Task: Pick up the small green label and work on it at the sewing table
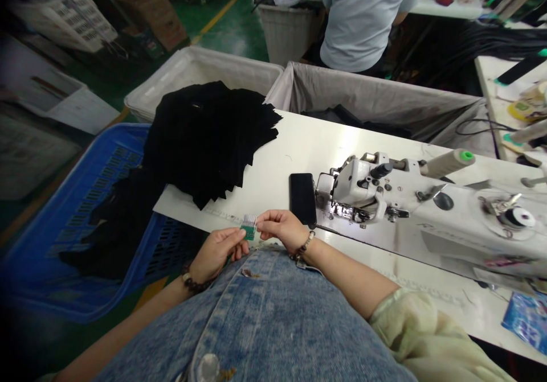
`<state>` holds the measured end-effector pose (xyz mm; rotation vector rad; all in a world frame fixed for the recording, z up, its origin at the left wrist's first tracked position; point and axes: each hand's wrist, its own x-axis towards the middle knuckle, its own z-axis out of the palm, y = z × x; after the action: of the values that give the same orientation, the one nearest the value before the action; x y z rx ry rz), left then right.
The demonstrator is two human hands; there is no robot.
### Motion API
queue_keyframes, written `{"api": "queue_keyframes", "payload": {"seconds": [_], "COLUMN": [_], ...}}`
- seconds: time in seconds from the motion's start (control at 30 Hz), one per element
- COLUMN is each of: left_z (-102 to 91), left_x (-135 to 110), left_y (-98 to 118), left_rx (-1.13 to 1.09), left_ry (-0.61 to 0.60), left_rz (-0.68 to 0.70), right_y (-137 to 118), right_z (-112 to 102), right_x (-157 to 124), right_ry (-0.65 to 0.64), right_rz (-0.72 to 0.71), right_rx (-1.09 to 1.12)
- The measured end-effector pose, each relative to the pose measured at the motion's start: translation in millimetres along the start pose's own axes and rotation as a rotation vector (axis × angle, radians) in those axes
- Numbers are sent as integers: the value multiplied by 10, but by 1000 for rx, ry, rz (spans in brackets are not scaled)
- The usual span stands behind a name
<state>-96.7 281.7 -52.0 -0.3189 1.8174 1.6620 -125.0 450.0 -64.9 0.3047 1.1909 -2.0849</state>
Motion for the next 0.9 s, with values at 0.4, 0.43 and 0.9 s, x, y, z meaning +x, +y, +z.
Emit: {"api": "queue_keyframes", "payload": {"seconds": [0.4,0.43,0.9], "left_z": [59,64,75], "left_x": [-25,-26,-70], "left_y": [30,35,125], "left_rx": [26,19,202], "left_ry": [26,25,2], "left_rz": [14,8,22], "right_y": [-11,-11,-23], "right_z": [-33,-33,-30], "right_x": [8,7,-5], "right_ry": [-47,-44,20], "right_rz": [-40,-30,-109], "right_rx": [-93,-79,-254]}}
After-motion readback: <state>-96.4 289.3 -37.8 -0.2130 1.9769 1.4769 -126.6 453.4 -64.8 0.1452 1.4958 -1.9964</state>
